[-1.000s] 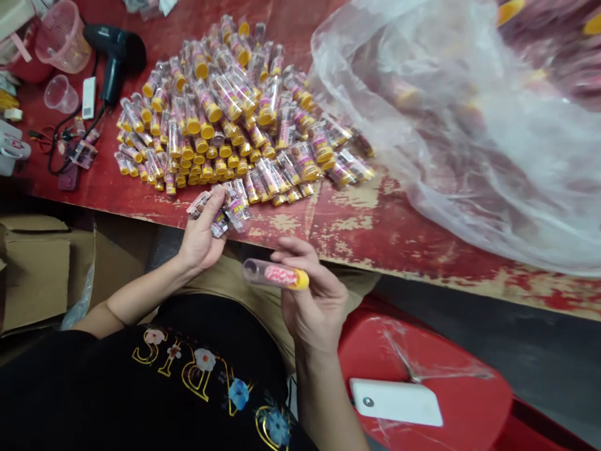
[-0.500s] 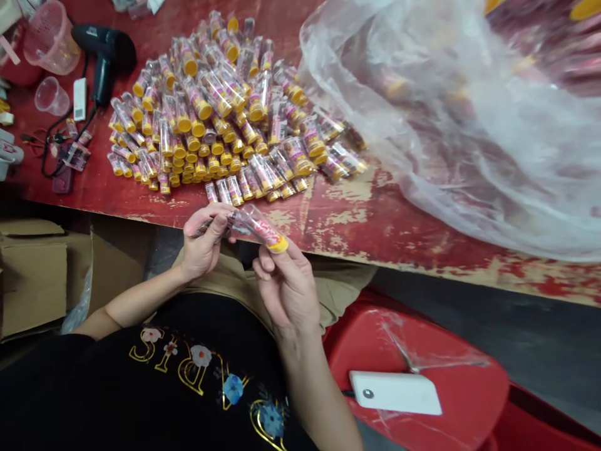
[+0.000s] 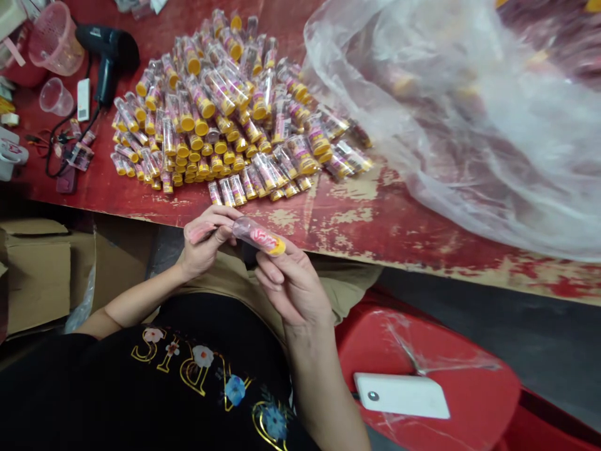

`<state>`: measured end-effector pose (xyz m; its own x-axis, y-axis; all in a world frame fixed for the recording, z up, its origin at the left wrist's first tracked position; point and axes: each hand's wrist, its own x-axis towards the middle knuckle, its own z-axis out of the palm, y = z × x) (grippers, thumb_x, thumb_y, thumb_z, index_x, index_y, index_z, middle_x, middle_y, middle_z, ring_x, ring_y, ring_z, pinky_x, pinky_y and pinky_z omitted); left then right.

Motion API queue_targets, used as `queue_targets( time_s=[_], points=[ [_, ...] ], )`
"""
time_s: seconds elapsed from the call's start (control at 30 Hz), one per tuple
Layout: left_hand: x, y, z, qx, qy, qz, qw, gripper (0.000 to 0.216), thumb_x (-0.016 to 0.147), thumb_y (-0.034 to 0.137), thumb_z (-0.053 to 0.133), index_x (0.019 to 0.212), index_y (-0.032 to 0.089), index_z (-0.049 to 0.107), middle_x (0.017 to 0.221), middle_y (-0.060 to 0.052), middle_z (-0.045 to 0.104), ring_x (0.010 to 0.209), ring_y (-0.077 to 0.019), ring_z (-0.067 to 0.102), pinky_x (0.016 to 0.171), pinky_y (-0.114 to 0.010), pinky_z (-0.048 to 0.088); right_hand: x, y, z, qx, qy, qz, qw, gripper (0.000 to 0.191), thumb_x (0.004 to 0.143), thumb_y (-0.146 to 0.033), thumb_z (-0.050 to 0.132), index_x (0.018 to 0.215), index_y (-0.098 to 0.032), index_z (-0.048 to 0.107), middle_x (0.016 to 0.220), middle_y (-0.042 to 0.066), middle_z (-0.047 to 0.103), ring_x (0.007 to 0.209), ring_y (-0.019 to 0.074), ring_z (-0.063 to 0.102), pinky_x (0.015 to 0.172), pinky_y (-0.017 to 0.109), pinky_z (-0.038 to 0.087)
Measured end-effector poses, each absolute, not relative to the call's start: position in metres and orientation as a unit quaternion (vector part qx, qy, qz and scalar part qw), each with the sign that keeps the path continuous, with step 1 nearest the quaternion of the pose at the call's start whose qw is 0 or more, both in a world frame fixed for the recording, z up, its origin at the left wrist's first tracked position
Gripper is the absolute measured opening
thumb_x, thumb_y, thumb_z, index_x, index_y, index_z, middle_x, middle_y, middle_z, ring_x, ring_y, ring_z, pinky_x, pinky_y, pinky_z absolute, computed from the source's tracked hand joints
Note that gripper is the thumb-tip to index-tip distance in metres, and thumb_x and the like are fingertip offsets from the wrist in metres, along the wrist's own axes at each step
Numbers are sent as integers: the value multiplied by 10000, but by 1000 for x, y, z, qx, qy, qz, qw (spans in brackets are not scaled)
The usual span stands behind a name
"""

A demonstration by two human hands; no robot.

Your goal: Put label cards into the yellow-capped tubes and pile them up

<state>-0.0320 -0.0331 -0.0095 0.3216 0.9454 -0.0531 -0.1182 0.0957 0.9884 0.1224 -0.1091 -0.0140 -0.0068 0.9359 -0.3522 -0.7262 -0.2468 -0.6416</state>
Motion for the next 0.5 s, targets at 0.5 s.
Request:
queue_targets(
  time_s=[0.5],
  points=[
    [-17,-43,-20,331,514,464,642,401,709,554,891,846,195,776,868,-15,739,695,-98,625,558,-203,491,135,-128,-34,-494,-127,597,618,276,710,-375,902,910,-212,805,711,6,651,541,63,509,423,162,381]
  ],
)
